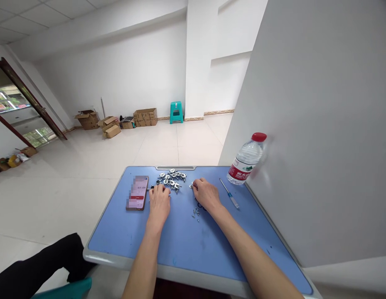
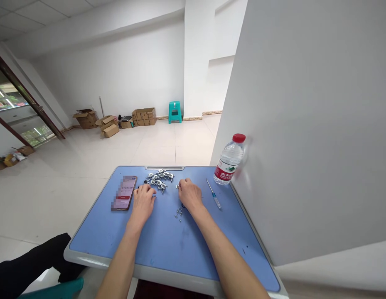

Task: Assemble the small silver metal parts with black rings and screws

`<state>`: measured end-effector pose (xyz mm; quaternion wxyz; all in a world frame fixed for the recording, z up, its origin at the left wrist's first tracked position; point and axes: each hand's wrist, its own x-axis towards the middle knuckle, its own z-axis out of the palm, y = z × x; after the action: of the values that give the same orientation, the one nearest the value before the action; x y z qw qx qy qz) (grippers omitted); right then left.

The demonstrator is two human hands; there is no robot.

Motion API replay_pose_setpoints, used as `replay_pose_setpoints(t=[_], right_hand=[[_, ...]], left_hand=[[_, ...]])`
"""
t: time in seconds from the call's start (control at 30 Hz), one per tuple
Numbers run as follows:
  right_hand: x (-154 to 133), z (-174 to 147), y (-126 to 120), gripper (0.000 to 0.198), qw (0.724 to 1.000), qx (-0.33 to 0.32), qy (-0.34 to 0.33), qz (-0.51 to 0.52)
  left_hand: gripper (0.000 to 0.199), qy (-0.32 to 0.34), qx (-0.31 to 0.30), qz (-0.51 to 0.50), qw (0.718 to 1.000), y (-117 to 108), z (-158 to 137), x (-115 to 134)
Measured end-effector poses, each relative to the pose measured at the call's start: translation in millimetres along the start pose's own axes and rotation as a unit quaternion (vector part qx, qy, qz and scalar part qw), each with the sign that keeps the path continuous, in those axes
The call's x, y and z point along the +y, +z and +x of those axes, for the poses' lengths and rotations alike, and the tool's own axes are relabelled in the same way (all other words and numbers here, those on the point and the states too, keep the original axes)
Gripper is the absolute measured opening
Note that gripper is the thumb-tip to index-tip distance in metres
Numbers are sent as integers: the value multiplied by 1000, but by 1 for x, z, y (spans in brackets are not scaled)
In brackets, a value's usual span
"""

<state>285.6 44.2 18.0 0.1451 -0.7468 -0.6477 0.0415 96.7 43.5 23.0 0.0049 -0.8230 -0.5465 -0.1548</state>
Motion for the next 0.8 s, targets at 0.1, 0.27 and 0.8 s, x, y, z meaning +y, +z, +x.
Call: replay_pose_setpoints(t=[0.1,0.27,0.8], right_hand=[[1,0,0,20,1000,3,9,-7],[3,1,-5,19,999,14,19,27],[22,-13,-22,24,995,-12,-39,90]], left_hand=[[16,-10,-3,4,1000,0,1,0],[19,14,32,-44,998,3,1,5],[35,44,34,-113,992,9,9,12]])
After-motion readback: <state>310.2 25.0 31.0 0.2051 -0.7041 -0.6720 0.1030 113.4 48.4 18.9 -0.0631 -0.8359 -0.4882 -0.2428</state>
